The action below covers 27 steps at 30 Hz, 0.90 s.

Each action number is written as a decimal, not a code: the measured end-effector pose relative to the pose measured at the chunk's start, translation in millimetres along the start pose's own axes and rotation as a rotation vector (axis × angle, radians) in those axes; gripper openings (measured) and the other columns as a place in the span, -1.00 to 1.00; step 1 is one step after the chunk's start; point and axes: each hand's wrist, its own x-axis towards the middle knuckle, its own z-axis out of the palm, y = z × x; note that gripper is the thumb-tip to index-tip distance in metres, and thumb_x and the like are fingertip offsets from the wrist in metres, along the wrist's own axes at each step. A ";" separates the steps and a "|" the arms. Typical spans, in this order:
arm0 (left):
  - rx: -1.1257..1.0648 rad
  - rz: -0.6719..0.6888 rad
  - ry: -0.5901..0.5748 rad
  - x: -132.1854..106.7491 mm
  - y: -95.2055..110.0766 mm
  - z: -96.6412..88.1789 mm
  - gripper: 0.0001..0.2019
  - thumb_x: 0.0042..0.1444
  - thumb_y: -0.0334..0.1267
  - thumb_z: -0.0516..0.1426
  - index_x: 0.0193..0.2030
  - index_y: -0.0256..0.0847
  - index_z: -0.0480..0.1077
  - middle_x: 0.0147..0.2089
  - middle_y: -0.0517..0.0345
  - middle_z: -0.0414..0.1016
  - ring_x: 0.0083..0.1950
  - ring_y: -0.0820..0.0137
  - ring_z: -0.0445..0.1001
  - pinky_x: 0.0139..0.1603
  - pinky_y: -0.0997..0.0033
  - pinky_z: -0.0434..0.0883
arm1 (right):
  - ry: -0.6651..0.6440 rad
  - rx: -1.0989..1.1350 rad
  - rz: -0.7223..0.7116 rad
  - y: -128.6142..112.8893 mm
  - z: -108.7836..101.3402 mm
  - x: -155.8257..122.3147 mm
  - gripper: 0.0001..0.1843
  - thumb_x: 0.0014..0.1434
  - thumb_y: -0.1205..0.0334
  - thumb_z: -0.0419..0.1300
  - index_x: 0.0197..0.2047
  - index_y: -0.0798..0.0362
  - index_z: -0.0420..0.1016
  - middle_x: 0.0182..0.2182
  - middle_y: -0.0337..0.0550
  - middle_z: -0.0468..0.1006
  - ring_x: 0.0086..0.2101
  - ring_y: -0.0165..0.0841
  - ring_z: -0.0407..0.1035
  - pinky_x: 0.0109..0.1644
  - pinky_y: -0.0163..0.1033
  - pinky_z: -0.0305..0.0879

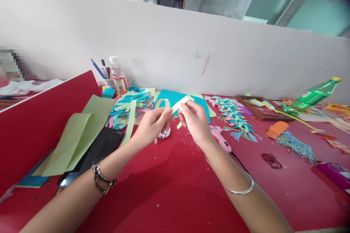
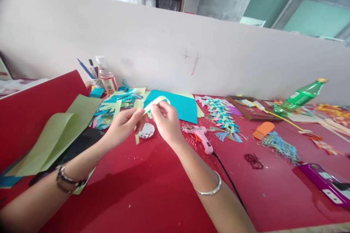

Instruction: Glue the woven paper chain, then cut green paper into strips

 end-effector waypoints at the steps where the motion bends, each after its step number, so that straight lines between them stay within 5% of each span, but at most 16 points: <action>1: 0.005 -0.003 0.004 0.1 -0.5 0.4 -0.55 0.22 -0.11 -0.16 -0.64 -0.24 0.20 -0.70 0.27 0.24 -0.63 0.57 0.23 -0.51 0.55 0.19 | -0.021 0.002 0.000 -0.3 0.4 -0.1 -0.67 0.11 0.14 0.04 -0.63 0.04 0.11 -0.70 -0.39 0.14 -0.67 -0.57 0.03 -0.58 -0.38 0.00; 5: 0.009 -0.013 0.040 -0.9 -0.6 1.5 -0.53 0.22 -0.12 -0.17 -0.67 -0.24 0.18 -0.70 0.25 0.24 -0.63 0.57 0.23 -0.52 0.56 0.19 | -0.122 -0.033 -0.014 0.6 2.8 -1.3 -0.71 0.09 0.14 0.06 -0.59 0.04 0.15 -0.67 -0.37 0.19 -0.64 -0.56 0.08 -0.58 -0.38 0.02; 11: -0.073 -0.039 0.096 -1.6 4.2 0.8 -0.51 0.23 -0.11 -0.18 -0.68 -0.23 0.17 -0.74 0.26 0.21 -0.66 0.58 0.21 -0.54 0.57 0.20 | -0.089 -0.052 0.005 2.4 2.7 -2.0 -0.69 0.09 0.12 0.06 -0.60 0.05 0.14 -0.69 -0.38 0.14 -0.65 -0.56 0.03 -0.61 -0.38 -0.03; 17: -0.103 -0.045 -0.074 0.1 2.2 1.6 -0.52 0.21 -0.10 -0.15 -0.67 -0.25 0.24 -0.72 0.24 0.28 -0.67 0.57 0.27 -0.57 0.58 0.23 | -0.021 0.012 0.002 0.8 0.2 0.1 -0.67 0.10 0.11 0.05 -0.61 0.04 0.09 -0.69 -0.39 0.14 -0.66 -0.57 0.04 -0.59 -0.39 0.01; 22: -0.053 -0.030 0.023 -0.6 -0.4 3.6 -0.51 0.22 -0.12 -0.17 -0.69 -0.25 0.20 -0.71 0.24 0.26 -0.65 0.57 0.26 -0.51 0.57 0.24 | -0.182 0.005 0.002 -0.1 3.0 -1.5 -0.74 0.11 0.14 0.03 -0.56 0.03 0.16 -0.65 -0.35 0.22 -0.63 -0.54 0.12 -0.56 -0.39 0.07; 27: -0.105 -0.067 0.082 -1.8 2.7 3.1 -0.48 0.23 -0.11 -0.19 -0.71 -0.24 0.18 -0.74 0.23 0.23 -0.66 0.56 0.25 -0.52 0.54 0.23 | -0.140 -0.016 -0.001 0.1 4.5 -3.2 -0.73 0.10 0.17 0.05 -0.58 0.03 0.14 -0.68 -0.37 0.17 -0.65 -0.55 0.07 -0.59 -0.39 0.02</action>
